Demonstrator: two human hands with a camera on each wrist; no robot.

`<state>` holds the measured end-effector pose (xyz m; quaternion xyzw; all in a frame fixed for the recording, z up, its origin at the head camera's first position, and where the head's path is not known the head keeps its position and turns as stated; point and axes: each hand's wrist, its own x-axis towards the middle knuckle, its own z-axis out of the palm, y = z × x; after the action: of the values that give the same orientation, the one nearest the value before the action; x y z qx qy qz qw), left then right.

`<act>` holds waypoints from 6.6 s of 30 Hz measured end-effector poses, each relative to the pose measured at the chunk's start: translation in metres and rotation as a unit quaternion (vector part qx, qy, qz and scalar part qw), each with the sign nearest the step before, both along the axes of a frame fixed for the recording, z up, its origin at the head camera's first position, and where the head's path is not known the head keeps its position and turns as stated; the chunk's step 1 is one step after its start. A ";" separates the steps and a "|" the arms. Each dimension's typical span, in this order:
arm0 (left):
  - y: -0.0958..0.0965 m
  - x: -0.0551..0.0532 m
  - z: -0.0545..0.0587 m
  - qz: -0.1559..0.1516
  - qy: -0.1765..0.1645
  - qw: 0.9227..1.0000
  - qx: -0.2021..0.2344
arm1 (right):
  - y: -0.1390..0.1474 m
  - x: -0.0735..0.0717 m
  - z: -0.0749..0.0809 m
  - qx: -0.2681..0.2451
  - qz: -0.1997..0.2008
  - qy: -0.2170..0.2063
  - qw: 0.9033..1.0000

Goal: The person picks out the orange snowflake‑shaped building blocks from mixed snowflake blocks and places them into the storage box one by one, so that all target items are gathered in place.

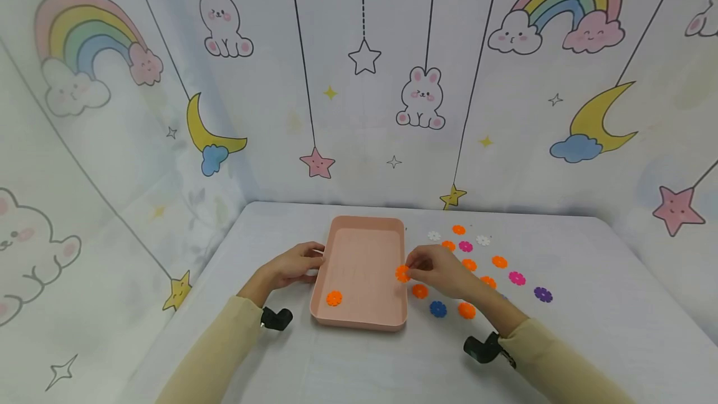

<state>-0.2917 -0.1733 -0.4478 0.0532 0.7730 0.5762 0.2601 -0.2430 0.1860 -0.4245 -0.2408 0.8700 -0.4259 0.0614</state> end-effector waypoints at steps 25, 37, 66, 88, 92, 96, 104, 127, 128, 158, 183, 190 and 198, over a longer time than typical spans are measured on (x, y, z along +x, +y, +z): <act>0.001 -0.002 0.000 0.005 -0.003 1.000 -0.002 | -0.085 -0.005 -0.022 0.045 0.065 -0.005 0.997; 0.000 0.000 0.002 -0.009 -0.003 1.000 -0.007 | -0.098 -0.003 -0.029 0.082 0.079 -0.017 0.993; 0.000 0.000 0.001 0.001 -0.003 1.000 -0.006 | -0.101 0.000 -0.029 0.112 0.088 -0.005 0.990; 0.000 -0.001 -0.001 0.002 0.001 1.000 -0.004 | -0.049 0.017 0.004 0.093 0.084 -0.016 0.992; 0.000 -0.002 -0.002 0.004 0.001 1.000 -0.003 | -0.027 0.022 0.013 0.087 0.096 0.006 0.992; 0.000 -0.003 -0.002 0.002 0.001 1.000 0.000 | -0.002 0.024 0.022 0.086 0.086 0.009 0.993; 0.000 0.000 0.001 0.000 0.000 1.000 -0.007 | 0.056 0.021 0.035 0.103 0.029 0.041 0.993; -0.001 -0.001 0.000 -0.006 0.003 1.000 -0.005 | 0.181 -0.023 0.004 0.160 -0.130 0.023 0.978; -0.001 -0.002 0.000 -0.004 0.001 1.000 -0.005 | 0.183 -0.024 0.001 0.161 -0.131 0.021 0.978; 0.000 -0.007 -0.003 0.001 -0.006 1.000 -0.013 | 0.195 -0.034 -0.024 0.167 -0.131 -0.044 0.976; -0.001 -0.006 -0.003 0.003 -0.003 1.000 -0.016 | 0.194 -0.030 -0.026 0.139 -0.180 -0.010 0.974; -0.002 -0.003 -0.002 0.002 -0.005 1.000 -0.015 | 0.178 -0.026 -0.015 0.111 -0.169 0.012 0.979; 0.000 -0.003 -0.001 0.002 -0.005 1.000 -0.013 | 0.148 -0.017 0.000 0.062 -0.142 0.024 0.988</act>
<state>-0.2951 -0.1730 -0.4483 0.0458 0.7793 0.5667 0.2634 -0.2596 0.3343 -0.4242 -0.1202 0.9215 -0.3693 -0.0058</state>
